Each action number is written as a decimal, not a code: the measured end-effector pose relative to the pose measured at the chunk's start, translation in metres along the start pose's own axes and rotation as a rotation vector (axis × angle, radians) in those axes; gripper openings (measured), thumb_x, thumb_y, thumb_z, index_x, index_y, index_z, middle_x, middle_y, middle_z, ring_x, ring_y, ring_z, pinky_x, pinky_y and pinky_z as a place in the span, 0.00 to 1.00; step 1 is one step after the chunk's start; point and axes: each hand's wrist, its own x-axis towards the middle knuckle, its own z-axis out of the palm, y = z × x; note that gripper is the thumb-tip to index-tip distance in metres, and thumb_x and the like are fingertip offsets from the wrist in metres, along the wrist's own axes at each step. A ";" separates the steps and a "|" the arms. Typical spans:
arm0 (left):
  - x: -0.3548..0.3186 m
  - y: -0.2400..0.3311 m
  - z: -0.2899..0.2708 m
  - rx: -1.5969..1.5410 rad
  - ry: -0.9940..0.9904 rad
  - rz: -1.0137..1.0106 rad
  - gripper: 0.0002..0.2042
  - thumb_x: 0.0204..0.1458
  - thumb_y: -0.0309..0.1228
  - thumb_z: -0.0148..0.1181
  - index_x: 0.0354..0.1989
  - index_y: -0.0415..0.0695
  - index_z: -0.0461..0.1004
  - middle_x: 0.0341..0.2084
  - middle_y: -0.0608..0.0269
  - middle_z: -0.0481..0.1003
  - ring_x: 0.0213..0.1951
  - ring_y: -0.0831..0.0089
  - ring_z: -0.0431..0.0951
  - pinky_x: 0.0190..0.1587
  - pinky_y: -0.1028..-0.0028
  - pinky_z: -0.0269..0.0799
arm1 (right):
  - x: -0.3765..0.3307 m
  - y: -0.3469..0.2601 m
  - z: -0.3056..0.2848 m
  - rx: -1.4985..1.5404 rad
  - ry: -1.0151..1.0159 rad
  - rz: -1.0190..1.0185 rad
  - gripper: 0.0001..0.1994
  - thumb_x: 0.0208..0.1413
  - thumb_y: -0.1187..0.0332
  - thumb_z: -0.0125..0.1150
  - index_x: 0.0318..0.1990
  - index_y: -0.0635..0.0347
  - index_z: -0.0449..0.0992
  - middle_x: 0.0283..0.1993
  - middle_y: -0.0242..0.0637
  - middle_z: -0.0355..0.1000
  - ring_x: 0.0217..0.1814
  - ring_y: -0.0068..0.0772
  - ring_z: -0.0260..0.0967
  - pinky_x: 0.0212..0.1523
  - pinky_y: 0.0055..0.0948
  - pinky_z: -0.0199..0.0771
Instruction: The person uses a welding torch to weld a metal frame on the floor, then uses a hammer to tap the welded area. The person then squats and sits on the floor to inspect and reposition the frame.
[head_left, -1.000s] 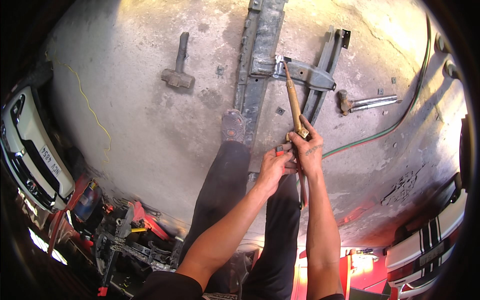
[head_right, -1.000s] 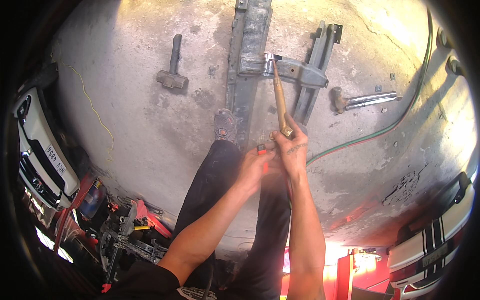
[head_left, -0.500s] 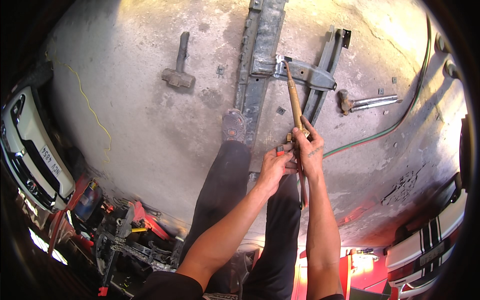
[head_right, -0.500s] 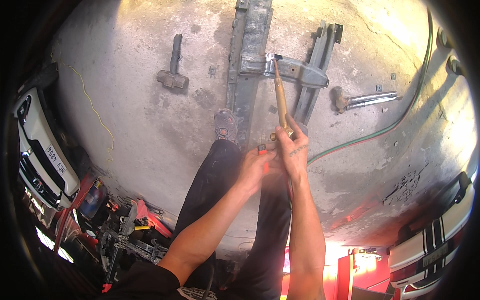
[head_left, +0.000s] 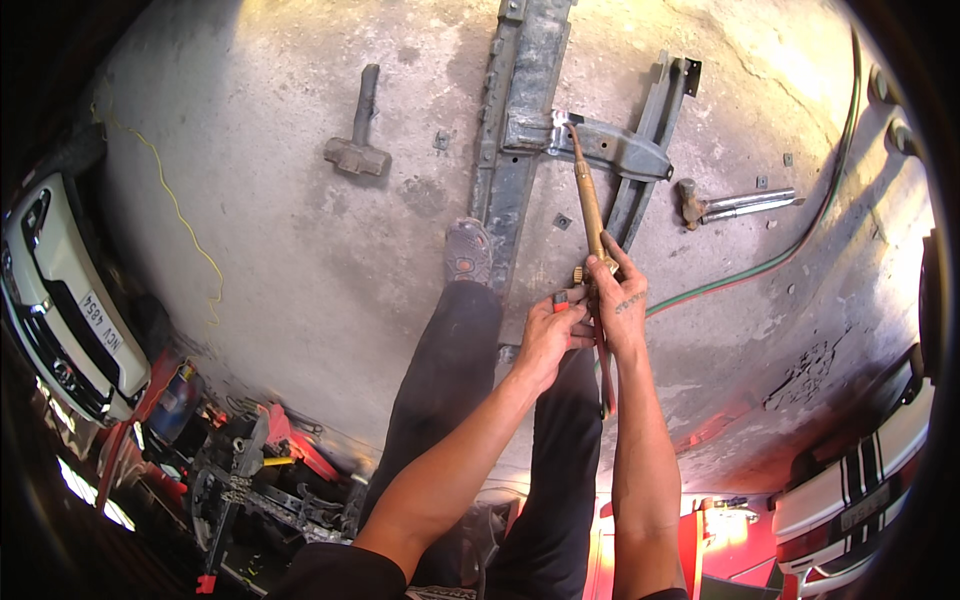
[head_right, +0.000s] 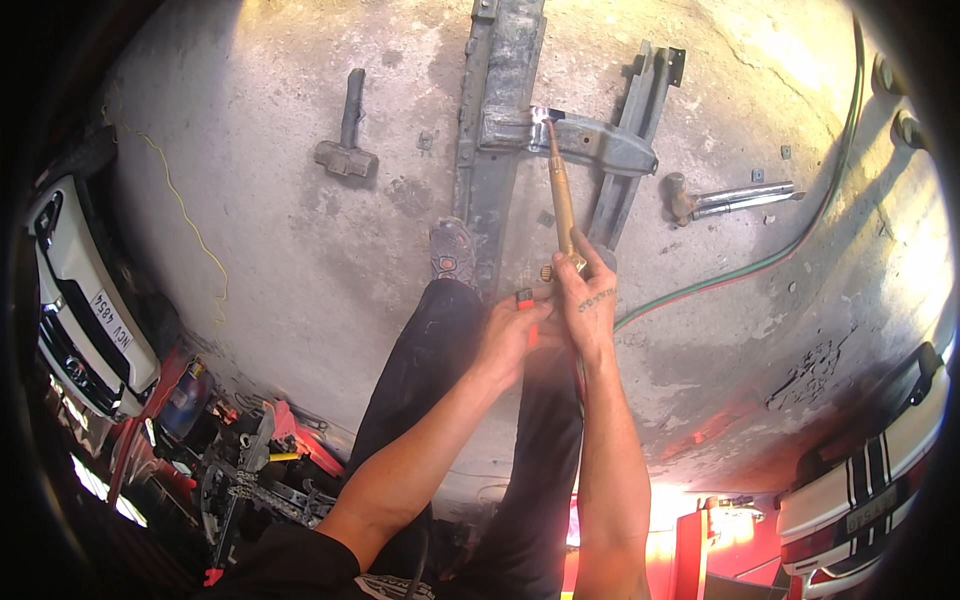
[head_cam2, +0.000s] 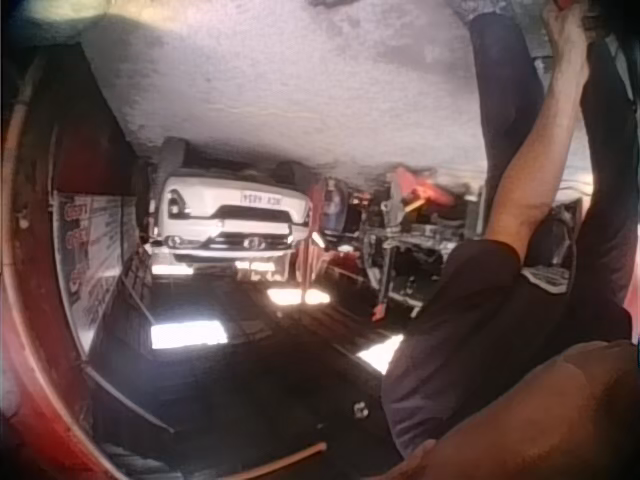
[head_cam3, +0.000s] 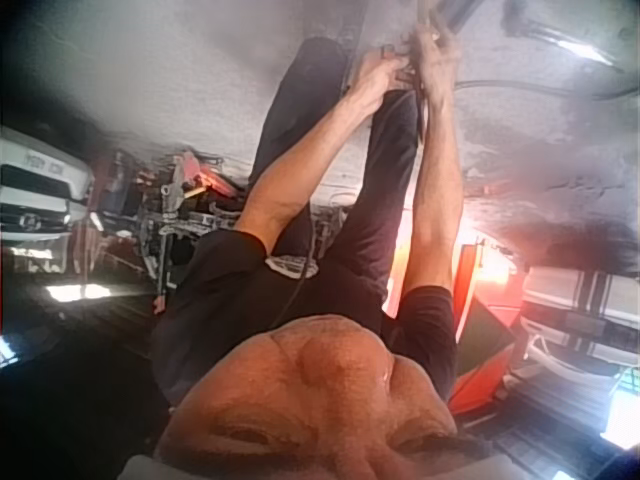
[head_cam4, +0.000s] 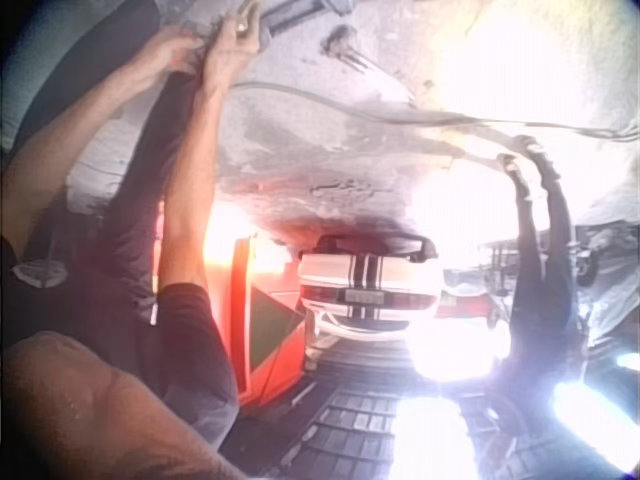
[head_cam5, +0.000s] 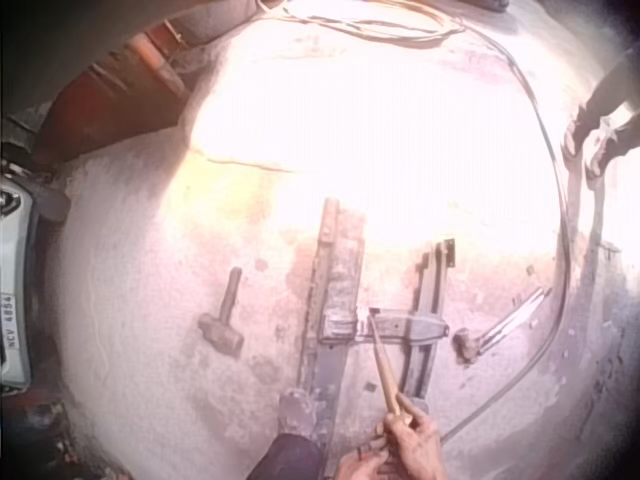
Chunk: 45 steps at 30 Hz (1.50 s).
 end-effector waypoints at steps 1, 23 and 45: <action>0.000 0.000 0.000 0.003 0.001 0.001 0.16 0.64 0.28 0.52 0.57 0.35 0.72 0.39 0.59 0.79 0.30 0.70 0.81 0.35 0.69 0.79 | 0.000 0.000 0.000 0.000 -0.002 0.006 0.27 0.60 0.64 0.65 0.64 0.67 0.72 0.32 0.29 0.72 0.31 0.17 0.63 0.31 0.21 0.66; 0.000 -0.002 -0.004 -0.008 -0.013 -0.005 0.16 0.63 0.27 0.51 0.58 0.36 0.72 0.38 0.60 0.79 0.30 0.71 0.81 0.35 0.70 0.79 | -0.004 -0.003 0.002 0.007 -0.009 0.021 0.26 0.60 0.64 0.65 0.64 0.66 0.72 0.32 0.30 0.73 0.31 0.18 0.65 0.31 0.22 0.68; -0.004 0.003 0.001 0.023 0.025 0.007 0.17 0.63 0.27 0.51 0.59 0.35 0.71 0.38 0.59 0.79 0.30 0.71 0.81 0.35 0.70 0.79 | -0.004 -0.003 -0.001 0.040 -0.047 0.062 0.28 0.60 0.66 0.61 0.66 0.71 0.67 0.34 0.36 0.76 0.35 0.22 0.71 0.37 0.23 0.72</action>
